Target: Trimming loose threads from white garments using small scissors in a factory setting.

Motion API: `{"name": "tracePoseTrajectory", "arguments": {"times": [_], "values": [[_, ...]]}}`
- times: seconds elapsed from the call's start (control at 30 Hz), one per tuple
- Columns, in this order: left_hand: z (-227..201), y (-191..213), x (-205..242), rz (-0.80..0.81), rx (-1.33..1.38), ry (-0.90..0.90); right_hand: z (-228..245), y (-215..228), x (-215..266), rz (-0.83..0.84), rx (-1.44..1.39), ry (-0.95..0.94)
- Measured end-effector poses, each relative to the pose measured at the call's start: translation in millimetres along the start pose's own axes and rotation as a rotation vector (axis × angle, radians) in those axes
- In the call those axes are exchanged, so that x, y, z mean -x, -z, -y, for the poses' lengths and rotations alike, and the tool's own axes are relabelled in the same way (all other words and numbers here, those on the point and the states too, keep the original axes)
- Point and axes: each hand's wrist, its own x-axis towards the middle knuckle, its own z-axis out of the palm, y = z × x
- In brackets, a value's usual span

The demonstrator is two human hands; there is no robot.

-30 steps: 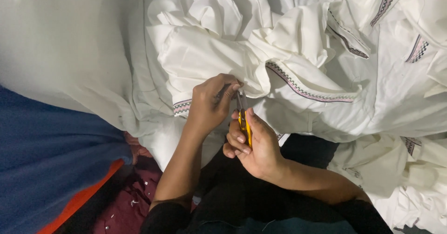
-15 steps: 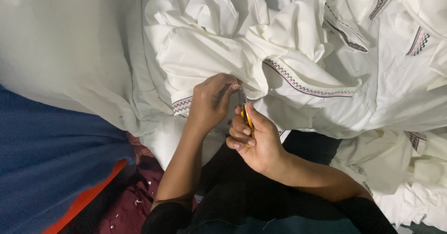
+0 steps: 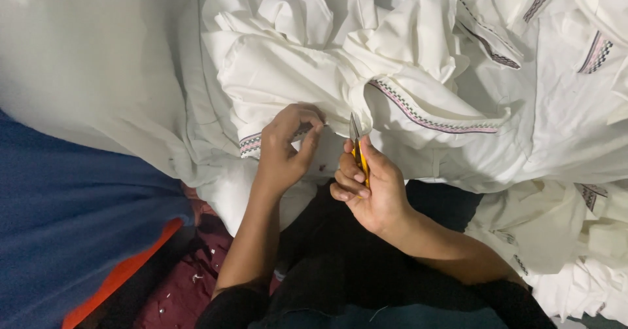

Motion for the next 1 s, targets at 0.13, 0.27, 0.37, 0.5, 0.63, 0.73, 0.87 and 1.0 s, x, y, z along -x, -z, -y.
{"name": "tracePoseTrajectory", "arguments": {"times": [0.13, 0.27, 0.37, 0.5, 0.63, 0.73, 0.87, 1.0], "values": [[5.2, -6.1, 4.8, 0.068, -0.091, -0.023, -0.3, 5.8, 0.7, 0.008, 0.018, 0.017], [25.2, -17.6, 12.8, 0.011, -0.22, -0.119, 0.3, 8.4, 1.2, 0.052, 0.084, 0.095], [26.1, -15.2, 12.1, -0.066, -0.213, -0.1, 4.8, 8.7, 0.7, 0.068, 0.168, 0.194], [22.5, -16.9, 13.2, -0.105, -0.211, -0.069, 22.2, 12.0, 4.1, 0.067, 0.399, 0.421], [6.9, -24.5, 8.1, -0.083, -0.178, -0.176, 32.2, 21.7, -1.0, 0.06, 0.574, 0.572], [-16.2, -37.2, 5.7, 0.022, -0.188, -0.26, 40.9, 21.3, -0.1, 0.023, 0.74, 0.575], [-25.2, -57.3, 9.3, 0.057, -0.204, -0.208, 58.2, 20.4, -1.1, 0.005, 0.7, 0.568], [-21.1, -64.8, 13.5, -0.001, -0.231, -0.165, 69.2, 23.4, 3.7, 0.006, 0.475, 0.532]]}}
